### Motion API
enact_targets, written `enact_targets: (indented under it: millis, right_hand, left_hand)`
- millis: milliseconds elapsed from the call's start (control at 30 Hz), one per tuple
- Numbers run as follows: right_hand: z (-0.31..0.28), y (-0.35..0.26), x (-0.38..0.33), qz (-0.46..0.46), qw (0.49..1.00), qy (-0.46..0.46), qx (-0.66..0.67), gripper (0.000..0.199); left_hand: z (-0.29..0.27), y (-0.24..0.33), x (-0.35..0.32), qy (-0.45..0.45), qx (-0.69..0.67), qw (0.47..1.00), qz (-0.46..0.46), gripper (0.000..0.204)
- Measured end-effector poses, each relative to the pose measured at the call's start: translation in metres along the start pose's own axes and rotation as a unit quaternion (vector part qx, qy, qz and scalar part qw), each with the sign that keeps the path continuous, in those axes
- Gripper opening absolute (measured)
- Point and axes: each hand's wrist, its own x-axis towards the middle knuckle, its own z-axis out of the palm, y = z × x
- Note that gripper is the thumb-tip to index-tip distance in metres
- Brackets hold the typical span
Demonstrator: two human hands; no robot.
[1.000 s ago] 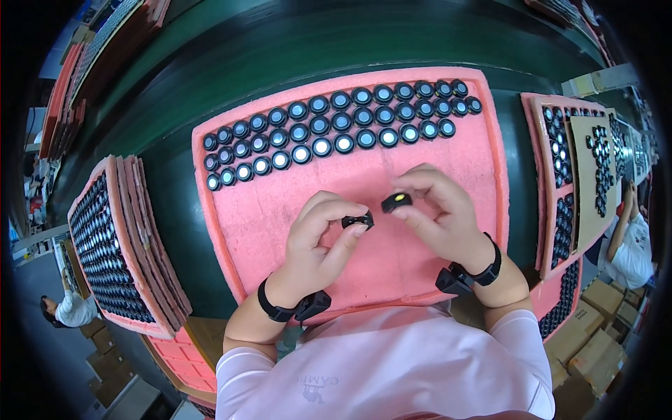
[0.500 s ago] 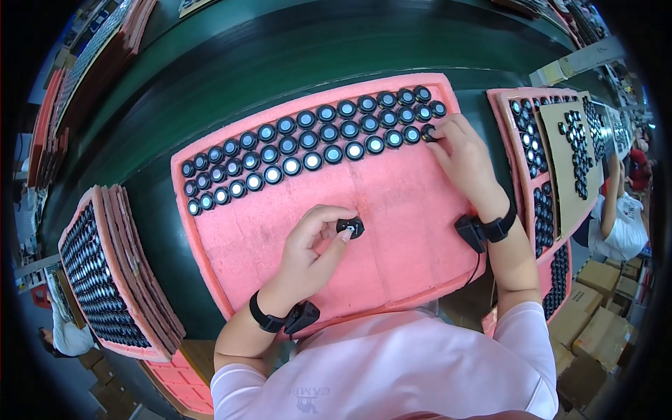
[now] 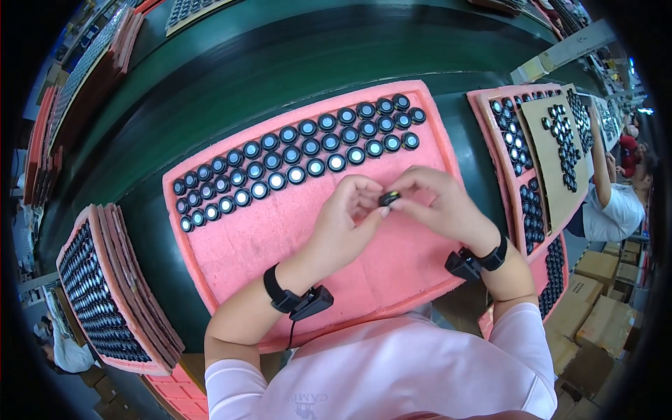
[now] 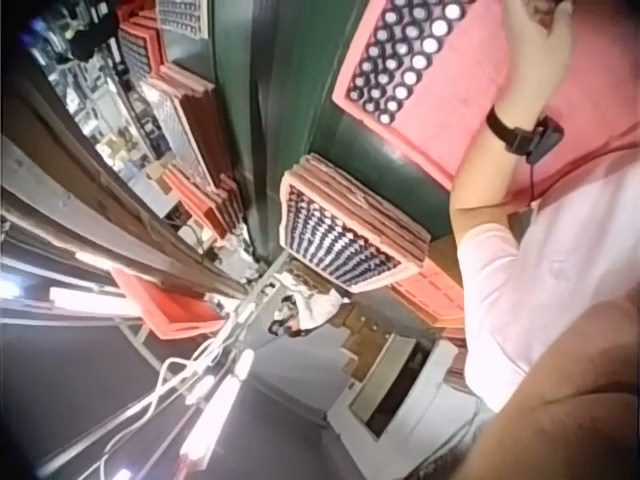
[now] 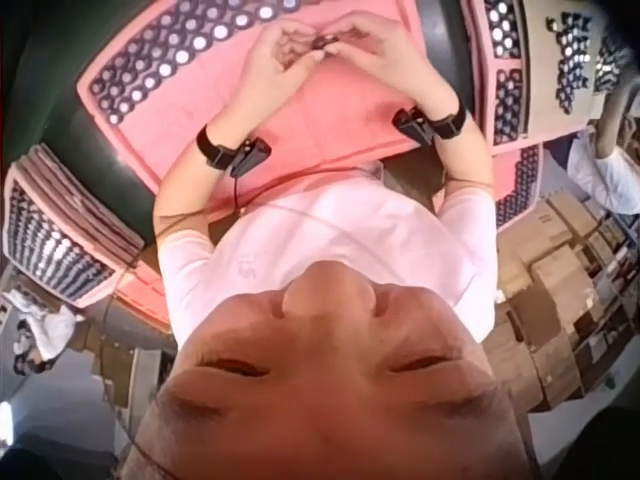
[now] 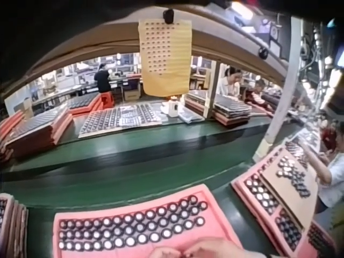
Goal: The person picks up two small electronic devices from a pink tray, rotates them to show different sides, and then places them back onto the tray to repeat the process.
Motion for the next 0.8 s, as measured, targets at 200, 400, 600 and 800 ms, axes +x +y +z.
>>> enact_targets:
  millis: [200, 400, 600, 800]
  right_hand:
    - [-0.048, 0.026, 0.009, -0.035, 0.960, 0.132, -0.244, 0.020]
    - [-0.051, 0.037, 0.016, -0.077, 0.887, 0.152, -0.430, 0.020]
    - [-0.050, 0.043, 0.019, -0.069, 0.880, 0.145, -0.448, 0.020]
    - [-0.047, 0.051, 0.032, -0.088, 0.878, 0.176, -0.435, 0.023]
  left_hand:
    - [0.011, 0.006, 0.028, -0.069, 0.250, 0.965, 0.021, 0.031]
    - [0.025, -0.012, 0.050, -0.103, 0.441, 0.879, 0.147, 0.037]
    - [0.025, -0.014, 0.056, -0.130, 0.451, 0.876, 0.112, 0.043]
    - [0.023, -0.014, 0.055, -0.133, 0.446, 0.879, 0.103, 0.046]
